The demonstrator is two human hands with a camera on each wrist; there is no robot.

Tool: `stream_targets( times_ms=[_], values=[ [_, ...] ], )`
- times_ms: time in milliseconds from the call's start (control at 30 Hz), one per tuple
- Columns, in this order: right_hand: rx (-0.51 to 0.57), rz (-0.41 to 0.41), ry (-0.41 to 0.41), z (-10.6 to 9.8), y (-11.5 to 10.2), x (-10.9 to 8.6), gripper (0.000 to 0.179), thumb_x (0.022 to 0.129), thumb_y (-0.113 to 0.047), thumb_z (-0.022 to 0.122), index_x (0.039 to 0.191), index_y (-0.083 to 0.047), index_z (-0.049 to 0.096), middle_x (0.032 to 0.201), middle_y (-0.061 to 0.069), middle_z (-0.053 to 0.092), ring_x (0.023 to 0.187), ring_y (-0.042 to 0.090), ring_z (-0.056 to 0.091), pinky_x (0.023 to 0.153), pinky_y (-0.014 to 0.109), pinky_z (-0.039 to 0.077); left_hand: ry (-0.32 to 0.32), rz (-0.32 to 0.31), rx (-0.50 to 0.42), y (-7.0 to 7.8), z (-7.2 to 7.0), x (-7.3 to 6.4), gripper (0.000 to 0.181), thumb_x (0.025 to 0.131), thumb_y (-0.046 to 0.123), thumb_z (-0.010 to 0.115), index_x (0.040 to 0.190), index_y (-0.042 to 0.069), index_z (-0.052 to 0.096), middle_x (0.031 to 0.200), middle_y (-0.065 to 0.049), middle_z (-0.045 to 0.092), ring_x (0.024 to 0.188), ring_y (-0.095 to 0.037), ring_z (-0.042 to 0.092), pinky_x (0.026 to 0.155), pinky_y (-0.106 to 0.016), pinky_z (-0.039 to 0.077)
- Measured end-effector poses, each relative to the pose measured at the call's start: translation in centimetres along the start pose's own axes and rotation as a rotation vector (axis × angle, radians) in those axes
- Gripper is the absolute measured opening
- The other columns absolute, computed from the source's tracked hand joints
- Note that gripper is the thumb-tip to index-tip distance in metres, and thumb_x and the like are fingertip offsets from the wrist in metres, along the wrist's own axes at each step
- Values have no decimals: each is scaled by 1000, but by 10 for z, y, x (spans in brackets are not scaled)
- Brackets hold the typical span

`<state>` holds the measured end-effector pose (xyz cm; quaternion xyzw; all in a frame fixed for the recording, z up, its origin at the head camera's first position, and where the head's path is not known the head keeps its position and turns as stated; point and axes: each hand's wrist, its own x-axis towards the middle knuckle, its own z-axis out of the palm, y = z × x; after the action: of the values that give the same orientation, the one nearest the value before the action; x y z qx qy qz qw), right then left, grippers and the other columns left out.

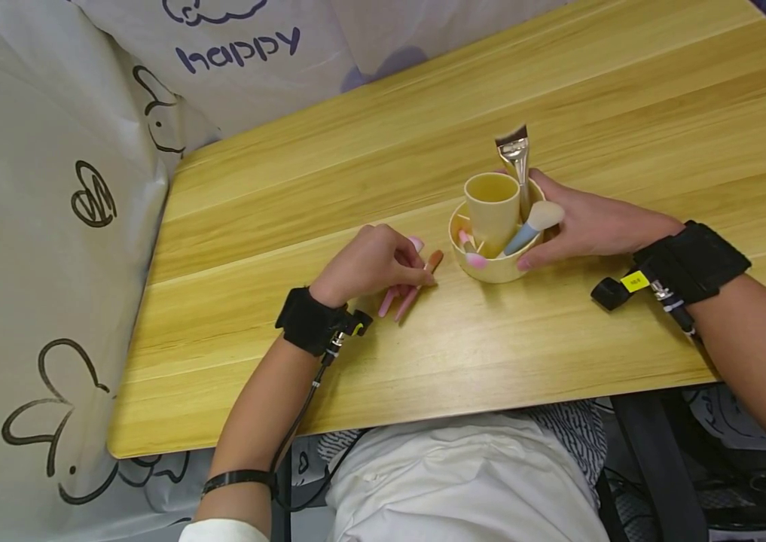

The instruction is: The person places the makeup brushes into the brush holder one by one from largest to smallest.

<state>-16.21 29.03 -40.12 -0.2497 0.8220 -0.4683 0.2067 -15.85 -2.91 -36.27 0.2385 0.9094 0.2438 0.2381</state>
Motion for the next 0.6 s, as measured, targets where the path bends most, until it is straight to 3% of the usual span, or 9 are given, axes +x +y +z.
stream_targets(
  times_ms=[267,600],
  values=[
    [9,-6,-6,0,-1,0,113,85,-8,84,163,-40,8,149,-7,46,130,-1,46,98,3,35,9,0,47,1,0,0,25,90,32,81,71,16,79,59,1,69,53,-14,68,57,-24,55],
    [9,-4,-7,0,0,0,114,86,-8,83,163,-40,7,147,-7,47,129,2,47,97,4,36,62,-17,21,2,-5,-4,21,93,29,78,78,13,79,66,2,72,58,-13,69,60,-21,55]
  ],
)
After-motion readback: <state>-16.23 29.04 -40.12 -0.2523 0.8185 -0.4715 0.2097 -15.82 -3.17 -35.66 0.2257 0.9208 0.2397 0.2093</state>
